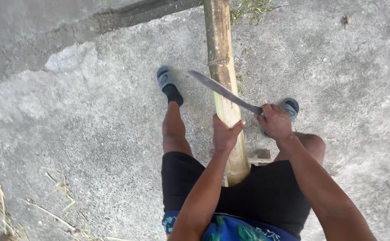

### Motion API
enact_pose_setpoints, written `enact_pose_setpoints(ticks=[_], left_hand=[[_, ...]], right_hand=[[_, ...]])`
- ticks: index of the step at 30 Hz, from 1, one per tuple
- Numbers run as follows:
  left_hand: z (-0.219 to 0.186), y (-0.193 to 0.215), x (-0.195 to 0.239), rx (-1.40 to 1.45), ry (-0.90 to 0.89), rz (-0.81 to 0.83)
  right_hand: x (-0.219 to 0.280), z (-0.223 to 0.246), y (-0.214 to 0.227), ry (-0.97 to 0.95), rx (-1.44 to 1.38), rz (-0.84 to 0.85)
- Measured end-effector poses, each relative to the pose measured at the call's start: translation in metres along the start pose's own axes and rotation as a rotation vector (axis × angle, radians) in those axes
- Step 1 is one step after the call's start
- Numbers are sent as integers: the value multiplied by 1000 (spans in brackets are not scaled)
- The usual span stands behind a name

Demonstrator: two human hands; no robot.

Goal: Stripping outer layer of bamboo using a machete.

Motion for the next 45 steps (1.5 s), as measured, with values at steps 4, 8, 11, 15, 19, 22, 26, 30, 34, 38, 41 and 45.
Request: enact_pose_setpoints(ticks=[4, 8, 11, 15, 19, 22, 26, 30, 34, 38, 41, 45], left_hand=[[-9, 4, 2, 89, -32, -117], [-16, 8, 11, 23, 42, -138], [-1, 3, -8, -77, -3, -171], [9, -1, 2, -136, 9, -144], [10, -5, -9, -172, 24, -135], [13, -3, 0, -178, 33, -124], [13, -4, -2, -150, -18, -143], [10, -3, 4, -154, -28, -154], [13, -6, -5, -157, 7, -140], [11, -2, 0, -156, -23, -175], [34, -11, -11, -169, -96, -228], [13, 0, 5, -168, -87, -230]], right_hand=[[-25, 4, -2, 143, 15, 51], [-41, -13, -9, -53, 81, 106], [-58, -4, -8, 67, 151, 110], [-49, -3, -26, 9, 129, 303], [-60, 14, -31, 78, 123, 276], [-54, 18, -36, 100, 112, 280], [-50, 25, -26, 111, 107, 271], [-47, 16, -29, 137, 167, 192], [-52, 31, -16, 119, 198, 224], [-52, 23, -25, 27, 154, 299], [-51, 22, -38, 143, 96, 200], [-47, 20, -32, 153, 96, 111]])
Point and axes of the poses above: each hand's wrist, its own x-axis away from the middle knuckle, its own y-axis out of the back of the hand, z = x × y, the point moved 8 cm from there along -x, towards the middle knuckle
